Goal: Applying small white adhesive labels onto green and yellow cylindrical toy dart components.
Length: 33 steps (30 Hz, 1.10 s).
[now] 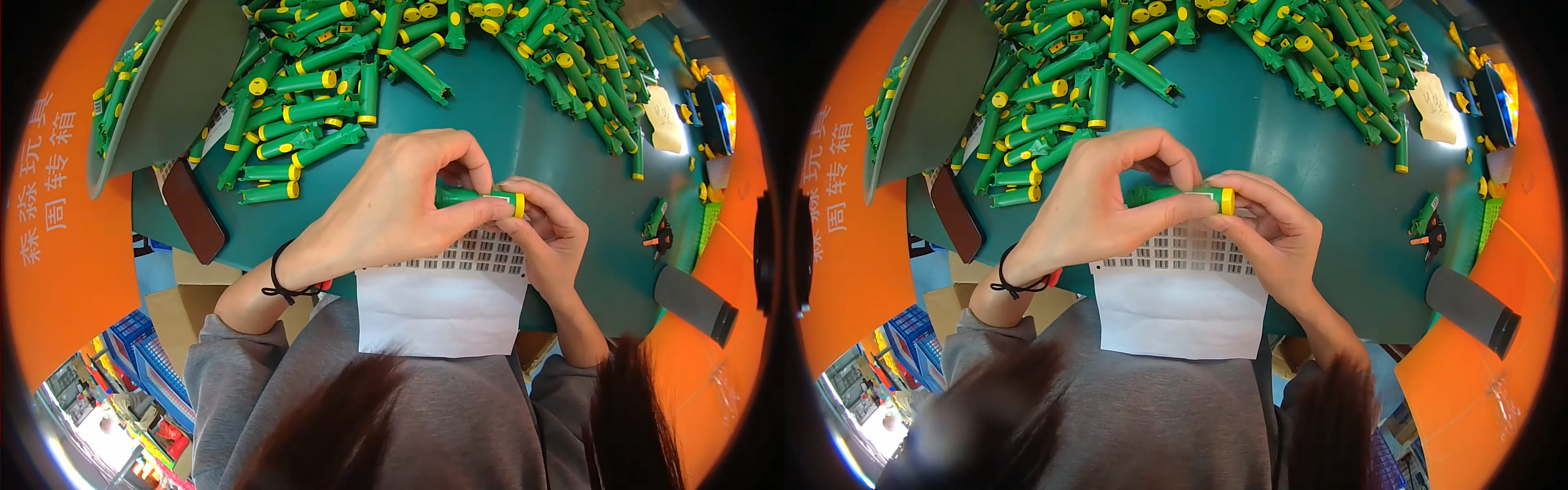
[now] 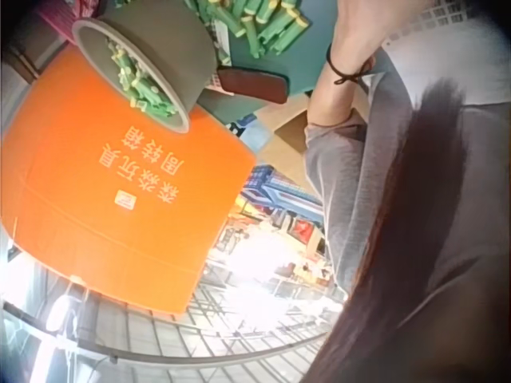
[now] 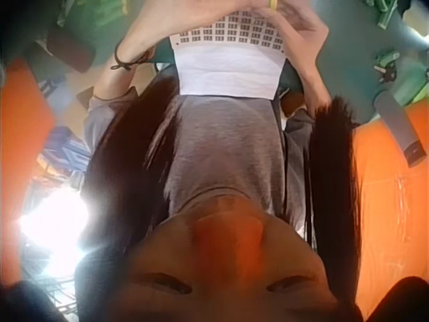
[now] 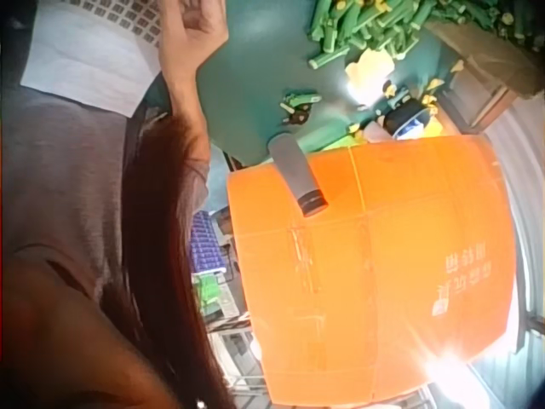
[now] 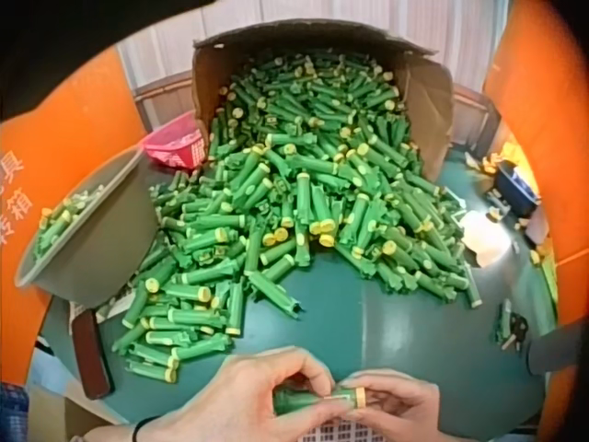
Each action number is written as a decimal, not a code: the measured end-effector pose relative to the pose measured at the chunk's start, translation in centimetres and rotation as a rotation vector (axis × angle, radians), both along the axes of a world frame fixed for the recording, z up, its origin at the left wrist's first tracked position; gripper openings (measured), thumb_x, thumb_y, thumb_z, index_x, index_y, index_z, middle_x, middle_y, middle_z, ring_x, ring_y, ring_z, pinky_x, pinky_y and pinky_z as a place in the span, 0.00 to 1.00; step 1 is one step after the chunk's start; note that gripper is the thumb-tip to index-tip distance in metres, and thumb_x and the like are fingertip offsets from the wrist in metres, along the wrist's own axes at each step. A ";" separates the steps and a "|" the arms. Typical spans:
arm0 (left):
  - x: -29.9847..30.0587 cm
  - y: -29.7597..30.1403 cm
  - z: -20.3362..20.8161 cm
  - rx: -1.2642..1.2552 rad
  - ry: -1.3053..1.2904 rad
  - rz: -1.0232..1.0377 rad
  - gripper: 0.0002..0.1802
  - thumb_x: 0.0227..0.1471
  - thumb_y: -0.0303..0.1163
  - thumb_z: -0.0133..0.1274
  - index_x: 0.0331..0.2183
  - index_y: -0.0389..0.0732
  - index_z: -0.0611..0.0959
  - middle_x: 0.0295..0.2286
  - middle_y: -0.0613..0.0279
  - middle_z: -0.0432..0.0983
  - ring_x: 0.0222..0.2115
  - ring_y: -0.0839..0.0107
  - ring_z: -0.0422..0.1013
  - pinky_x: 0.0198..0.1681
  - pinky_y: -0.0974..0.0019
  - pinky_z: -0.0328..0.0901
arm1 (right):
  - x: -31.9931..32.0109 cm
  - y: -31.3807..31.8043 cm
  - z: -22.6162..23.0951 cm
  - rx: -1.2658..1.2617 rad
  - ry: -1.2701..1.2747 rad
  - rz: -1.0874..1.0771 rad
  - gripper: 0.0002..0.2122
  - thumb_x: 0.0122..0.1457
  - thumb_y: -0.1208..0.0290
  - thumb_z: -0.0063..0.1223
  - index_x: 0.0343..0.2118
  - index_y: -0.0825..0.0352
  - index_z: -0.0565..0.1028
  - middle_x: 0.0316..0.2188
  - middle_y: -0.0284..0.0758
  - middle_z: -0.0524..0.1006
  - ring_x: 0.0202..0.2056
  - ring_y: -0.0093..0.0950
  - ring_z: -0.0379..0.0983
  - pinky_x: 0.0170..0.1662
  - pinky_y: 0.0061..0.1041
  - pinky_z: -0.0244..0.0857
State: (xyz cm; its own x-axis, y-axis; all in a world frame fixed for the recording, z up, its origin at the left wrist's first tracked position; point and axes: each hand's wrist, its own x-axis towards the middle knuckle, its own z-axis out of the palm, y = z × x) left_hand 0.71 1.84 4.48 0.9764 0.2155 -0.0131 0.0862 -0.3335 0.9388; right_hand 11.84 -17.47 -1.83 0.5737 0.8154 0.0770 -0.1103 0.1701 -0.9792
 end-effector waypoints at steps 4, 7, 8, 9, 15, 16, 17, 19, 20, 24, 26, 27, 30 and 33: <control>0.6 0.4 -1.2 -0.224 0.074 -0.013 0.14 0.52 0.31 0.65 0.36 0.34 0.79 0.30 0.66 0.78 0.33 0.79 0.74 0.38 0.72 0.70 | 0.0 -0.2 0.4 -0.019 -0.129 0.125 0.18 0.54 0.90 0.57 0.50 0.78 0.74 0.49 0.44 0.74 0.45 0.32 0.77 0.45 0.29 0.79; 0.9 0.6 -1.7 -0.351 0.138 -0.008 0.13 0.57 0.33 0.61 0.38 0.35 0.79 0.30 0.68 0.77 0.32 0.80 0.73 0.36 0.74 0.69 | 0.1 0.1 0.5 -0.025 0.119 0.070 0.19 0.53 0.90 0.59 0.50 0.76 0.76 0.50 0.45 0.74 0.47 0.30 0.75 0.52 0.27 0.73; 1.0 0.7 -1.7 -0.382 0.117 0.030 0.12 0.60 0.34 0.58 0.39 0.35 0.78 0.30 0.69 0.77 0.31 0.81 0.72 0.35 0.75 0.69 | 0.3 0.2 0.6 -0.034 0.174 0.032 0.19 0.53 0.90 0.59 0.50 0.77 0.76 0.50 0.45 0.74 0.47 0.30 0.75 0.51 0.27 0.74; 0.7 0.5 -1.2 -0.466 0.169 0.005 0.12 0.64 0.36 0.52 0.38 0.35 0.79 0.29 0.67 0.77 0.29 0.82 0.71 0.32 0.76 0.66 | 0.3 0.2 0.5 -0.021 0.137 0.014 0.19 0.54 0.89 0.59 0.50 0.76 0.76 0.51 0.45 0.74 0.48 0.30 0.75 0.50 0.27 0.74; 0.2 -1.0 -1.1 -0.240 0.186 -0.081 0.18 0.67 0.42 0.47 0.37 0.35 0.80 0.25 0.65 0.74 0.25 0.82 0.66 0.28 0.72 0.63 | 0.0 0.1 -0.1 -0.015 0.044 -0.023 0.19 0.54 0.89 0.55 0.50 0.77 0.75 0.50 0.41 0.74 0.48 0.28 0.74 0.47 0.23 0.74; 0.0 -1.2 -1.0 -0.342 0.207 -0.039 0.18 0.66 0.42 0.48 0.37 0.35 0.80 0.25 0.65 0.74 0.25 0.82 0.65 0.28 0.72 0.63 | 0.0 0.2 -0.2 -0.023 0.131 -0.042 0.19 0.54 0.89 0.55 0.51 0.77 0.75 0.50 0.41 0.74 0.47 0.27 0.74 0.47 0.23 0.73; -0.3 -1.2 -1.2 -0.329 0.183 -0.037 0.16 0.65 0.40 0.49 0.38 0.36 0.81 0.25 0.64 0.74 0.26 0.80 0.67 0.30 0.70 0.64 | 0.0 0.2 0.0 -0.035 0.103 -0.035 0.19 0.54 0.89 0.55 0.51 0.76 0.74 0.50 0.40 0.74 0.46 0.27 0.75 0.46 0.23 0.73; -0.8 -1.1 -0.9 -0.200 0.158 -0.056 0.15 0.65 0.39 0.49 0.38 0.37 0.81 0.26 0.63 0.74 0.26 0.78 0.68 0.30 0.69 0.65 | -0.1 0.4 0.4 -0.034 0.096 -0.011 0.19 0.54 0.89 0.55 0.51 0.76 0.74 0.50 0.40 0.73 0.46 0.27 0.75 0.47 0.22 0.72; -1.1 -0.9 -0.6 -0.082 0.149 -0.080 0.14 0.65 0.38 0.49 0.38 0.37 0.81 0.26 0.62 0.74 0.27 0.77 0.69 0.31 0.69 0.65 | -0.2 0.5 0.7 -0.045 0.104 0.004 0.19 0.55 0.89 0.56 0.51 0.77 0.74 0.51 0.40 0.73 0.46 0.26 0.75 0.47 0.22 0.72; -5.6 6.4 3.8 0.617 -0.126 0.403 0.10 0.61 0.30 0.48 0.37 0.38 0.82 0.35 0.56 0.80 0.36 0.64 0.75 0.37 0.64 0.69 | 1.6 -0.3 2.5 -0.299 -0.839 0.002 0.26 0.46 0.77 0.69 0.51 0.70 0.75 0.50 0.41 0.74 0.50 0.36 0.72 0.54 0.33 0.66; -8.4 11.0 8.3 0.507 -0.203 1.011 0.18 0.68 0.36 0.42 0.38 0.34 0.82 0.37 0.59 0.80 0.38 0.74 0.75 0.41 0.68 0.70 | 2.0 -1.5 3.4 -0.377 -0.946 0.001 0.28 0.41 0.72 0.72 0.49 0.67 0.76 0.49 0.40 0.75 0.51 0.40 0.70 0.55 0.35 0.63; -9.6 14.1 9.2 0.480 -0.418 1.122 0.21 0.69 0.40 0.41 0.43 0.33 0.81 0.38 0.60 0.80 0.40 0.75 0.74 0.44 0.68 0.69 | 2.4 -2.5 3.3 -0.476 -0.941 0.032 0.27 0.41 0.73 0.72 0.48 0.67 0.76 0.49 0.40 0.75 0.50 0.40 0.71 0.54 0.34 0.64; -13.4 18.3 8.5 1.687 -0.259 1.102 0.18 0.65 0.38 0.49 0.46 0.33 0.80 0.39 0.54 0.80 0.43 0.67 0.74 0.49 0.68 0.66 | 2.2 -3.1 2.9 -0.568 -0.822 0.069 0.21 0.44 0.75 0.70 0.44 0.68 0.76 0.42 0.36 0.78 0.44 0.33 0.73 0.51 0.27 0.65; -10.1 9.4 4.6 0.945 -0.359 0.629 0.15 0.55 0.30 0.60 0.45 0.36 0.81 0.37 0.55 0.81 0.39 0.64 0.76 0.43 0.64 0.69 | 2.6 -4.1 1.1 -0.620 -0.436 -0.043 0.14 0.51 0.80 0.64 0.41 0.72 0.76 0.33 0.28 0.77 0.38 0.19 0.72 0.45 0.19 0.64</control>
